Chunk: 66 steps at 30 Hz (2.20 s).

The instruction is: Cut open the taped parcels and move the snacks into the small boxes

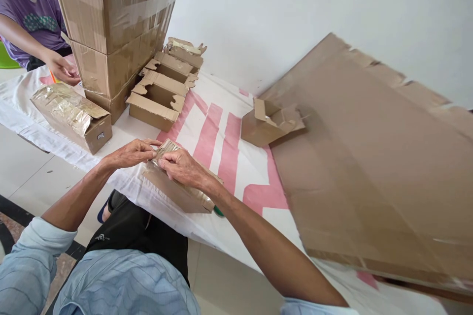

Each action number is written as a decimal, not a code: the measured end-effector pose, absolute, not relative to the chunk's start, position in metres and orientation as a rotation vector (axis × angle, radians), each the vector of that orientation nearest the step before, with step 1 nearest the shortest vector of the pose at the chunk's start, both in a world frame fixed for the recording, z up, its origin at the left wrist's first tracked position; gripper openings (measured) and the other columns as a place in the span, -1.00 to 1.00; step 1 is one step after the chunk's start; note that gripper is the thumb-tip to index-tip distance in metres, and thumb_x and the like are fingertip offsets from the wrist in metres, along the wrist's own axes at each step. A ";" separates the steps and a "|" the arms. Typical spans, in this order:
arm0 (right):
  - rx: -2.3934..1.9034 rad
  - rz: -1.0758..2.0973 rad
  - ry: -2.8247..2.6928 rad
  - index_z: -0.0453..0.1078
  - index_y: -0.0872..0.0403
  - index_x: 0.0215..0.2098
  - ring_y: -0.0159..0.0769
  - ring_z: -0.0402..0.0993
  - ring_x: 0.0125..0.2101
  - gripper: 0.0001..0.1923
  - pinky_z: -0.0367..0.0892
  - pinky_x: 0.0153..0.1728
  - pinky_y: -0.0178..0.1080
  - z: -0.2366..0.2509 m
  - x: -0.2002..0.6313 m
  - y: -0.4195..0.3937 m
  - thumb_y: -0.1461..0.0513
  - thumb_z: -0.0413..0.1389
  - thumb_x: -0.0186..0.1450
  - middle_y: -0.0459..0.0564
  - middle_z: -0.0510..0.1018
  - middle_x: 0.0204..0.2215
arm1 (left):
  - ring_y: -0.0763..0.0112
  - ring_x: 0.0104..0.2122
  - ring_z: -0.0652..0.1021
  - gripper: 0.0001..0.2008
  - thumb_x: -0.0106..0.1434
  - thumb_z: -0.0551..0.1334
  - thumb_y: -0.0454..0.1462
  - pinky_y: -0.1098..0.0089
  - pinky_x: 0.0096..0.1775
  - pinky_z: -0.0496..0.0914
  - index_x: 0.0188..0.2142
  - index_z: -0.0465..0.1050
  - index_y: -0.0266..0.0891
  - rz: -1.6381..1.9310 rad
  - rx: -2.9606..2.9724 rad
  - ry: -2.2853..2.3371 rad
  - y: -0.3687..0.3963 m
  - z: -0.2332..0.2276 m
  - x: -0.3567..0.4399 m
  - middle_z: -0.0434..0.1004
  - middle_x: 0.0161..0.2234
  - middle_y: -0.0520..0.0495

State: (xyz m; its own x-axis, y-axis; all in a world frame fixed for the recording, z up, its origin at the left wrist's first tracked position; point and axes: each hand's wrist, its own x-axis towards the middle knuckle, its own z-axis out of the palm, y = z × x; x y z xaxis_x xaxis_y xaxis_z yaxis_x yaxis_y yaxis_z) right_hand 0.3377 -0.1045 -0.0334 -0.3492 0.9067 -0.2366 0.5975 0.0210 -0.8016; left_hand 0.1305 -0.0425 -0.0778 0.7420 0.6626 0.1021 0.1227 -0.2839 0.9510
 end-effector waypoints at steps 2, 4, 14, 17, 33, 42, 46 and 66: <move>-1.538 1.238 -1.954 0.19 0.01 -0.62 -0.45 0.17 -0.65 -0.65 0.09 -0.58 -0.30 -0.035 0.338 -0.104 0.09 0.07 0.28 -0.16 0.35 -0.71 | -0.06 0.34 0.41 -0.59 0.34 0.19 -0.14 0.15 0.19 0.41 -0.62 0.42 -0.20 0.583 1.783 0.634 -0.044 -0.076 0.130 0.66 0.07 -0.13; -1.556 1.240 -1.943 0.17 0.00 -0.62 -0.46 0.15 -0.66 -0.65 0.08 -0.58 -0.30 -0.036 0.338 -0.104 0.10 0.07 0.28 -0.18 0.33 -0.71 | -0.09 0.31 0.44 -0.63 0.35 0.19 -0.10 0.14 0.13 0.46 -0.50 0.57 -0.21 0.554 1.753 0.658 -0.044 -0.075 0.130 0.56 0.24 -0.13; -1.631 1.248 -1.906 0.18 0.01 -0.61 -0.46 0.15 -0.67 -0.66 0.07 -0.61 -0.31 -0.036 0.335 -0.105 0.12 0.07 0.29 -0.18 0.32 -0.71 | -0.14 0.37 0.38 -0.81 0.23 0.31 -0.17 0.02 0.34 0.24 -0.39 0.67 -0.21 0.594 1.811 0.665 -0.044 -0.081 0.132 0.51 0.30 -0.17; -1.648 1.231 -1.897 0.20 0.01 -0.61 -0.46 0.16 -0.68 -0.67 0.08 -0.61 -0.31 -0.034 0.333 -0.106 0.14 0.08 0.28 -0.18 0.33 -0.71 | -0.14 0.31 0.45 -0.80 0.23 0.28 -0.21 0.04 0.30 0.30 -0.44 0.63 -0.22 0.618 1.827 0.740 -0.050 -0.080 0.135 0.49 0.31 -0.17; -1.115 0.508 -2.572 0.55 0.01 -0.15 -0.09 0.50 -0.07 -0.82 0.38 -0.05 -0.07 -0.017 0.343 -0.071 0.26 0.11 0.36 0.08 0.62 -0.11 | 0.12 -0.05 0.63 -0.84 0.09 0.26 -0.29 0.23 0.03 0.43 -0.61 0.46 -0.22 0.796 1.751 0.925 -0.064 -0.079 0.147 0.69 -0.15 -0.10; -1.024 0.852 -2.738 0.59 0.01 -0.08 -0.04 0.46 0.00 -0.76 0.39 0.01 -0.03 -0.014 0.351 -0.040 0.12 0.29 0.31 0.08 0.55 -0.06 | 0.14 -0.06 0.60 -0.82 0.07 0.30 -0.24 0.24 -0.03 0.42 -0.61 0.50 -0.23 0.812 1.587 0.902 -0.068 -0.081 0.145 0.65 -0.07 -0.11; -1.089 0.845 -2.580 0.51 -0.02 0.16 0.13 0.26 0.34 -0.52 0.22 0.32 0.19 -0.042 0.359 -0.048 0.03 0.33 0.32 0.16 0.40 0.30 | 0.15 -0.01 0.57 -0.82 0.12 0.30 -0.22 0.27 -0.05 0.43 -0.56 0.52 -0.23 0.842 1.577 0.943 -0.069 -0.089 0.148 0.62 0.00 -0.10; -0.828 0.939 -2.332 0.52 -0.03 -0.21 -0.04 0.37 0.27 -0.91 0.19 0.36 0.14 -0.071 0.370 -0.041 0.13 0.23 0.37 0.03 0.52 0.12 | -0.07 0.24 0.48 -0.75 0.14 0.49 -0.07 0.04 0.28 0.27 -0.42 0.69 -0.21 0.784 1.432 0.799 -0.066 -0.083 0.136 0.61 0.11 -0.23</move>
